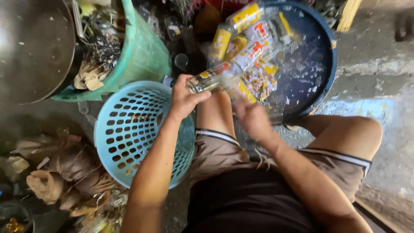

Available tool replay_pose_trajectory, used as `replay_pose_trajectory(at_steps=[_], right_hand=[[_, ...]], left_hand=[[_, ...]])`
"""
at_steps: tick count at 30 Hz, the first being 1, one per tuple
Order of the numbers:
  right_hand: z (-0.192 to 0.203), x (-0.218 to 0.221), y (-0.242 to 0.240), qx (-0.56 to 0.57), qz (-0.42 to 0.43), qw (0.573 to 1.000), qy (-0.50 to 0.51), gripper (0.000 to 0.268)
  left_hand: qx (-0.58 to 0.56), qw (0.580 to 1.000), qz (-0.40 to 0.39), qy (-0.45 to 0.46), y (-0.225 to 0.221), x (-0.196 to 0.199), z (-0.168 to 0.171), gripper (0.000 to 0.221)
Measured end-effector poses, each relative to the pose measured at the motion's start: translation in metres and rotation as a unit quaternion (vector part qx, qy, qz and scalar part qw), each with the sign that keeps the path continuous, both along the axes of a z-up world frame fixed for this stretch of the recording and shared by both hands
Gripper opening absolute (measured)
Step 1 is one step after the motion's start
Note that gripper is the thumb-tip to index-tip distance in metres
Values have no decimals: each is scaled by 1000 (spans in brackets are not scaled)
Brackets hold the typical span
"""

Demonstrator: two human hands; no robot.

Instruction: Washing glass jars in a tub of water, using a knife to remove labels, and placing them in a basket.

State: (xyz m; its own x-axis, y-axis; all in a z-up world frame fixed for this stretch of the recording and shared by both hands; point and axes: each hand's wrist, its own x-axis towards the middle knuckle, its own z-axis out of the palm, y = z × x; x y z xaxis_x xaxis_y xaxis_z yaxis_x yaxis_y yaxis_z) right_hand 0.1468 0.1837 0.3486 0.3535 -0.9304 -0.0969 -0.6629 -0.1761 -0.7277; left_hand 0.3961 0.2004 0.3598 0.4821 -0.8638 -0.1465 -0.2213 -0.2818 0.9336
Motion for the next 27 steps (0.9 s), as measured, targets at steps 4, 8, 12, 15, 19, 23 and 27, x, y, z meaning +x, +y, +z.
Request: replay_pose_trajectory(at_steps=[4, 8, 12, 15, 19, 23, 27], right_hand=[[43, -12, -9, -70, 32, 995, 66, 43], [50, -8, -17, 94, 36, 994, 53, 45], [-7, -13, -11, -97, 30, 993, 59, 34], [-70, -20, 19, -95, 129, 986, -38, 31], [17, -12, -29, 24, 3, 999, -37, 50], [-40, -9, 2, -193, 112, 975, -12, 27], [-56, -17, -36, -186, 136, 973, 29, 31]], left_hand=[[9, 1000, -5, 6, -2, 1, 9, 76], [-12, 997, -30, -66, -5, -4, 10, 81], [-75, 986, -47, -139, 8, -7, 26, 81], [-66, 987, -49, -139, 10, -8, 28, 79], [-74, 986, -50, -140, 1, -4, 17, 83], [-104, 981, -68, -147, 13, -6, 15, 80], [-136, 967, -92, -192, 12, -9, 28, 82]])
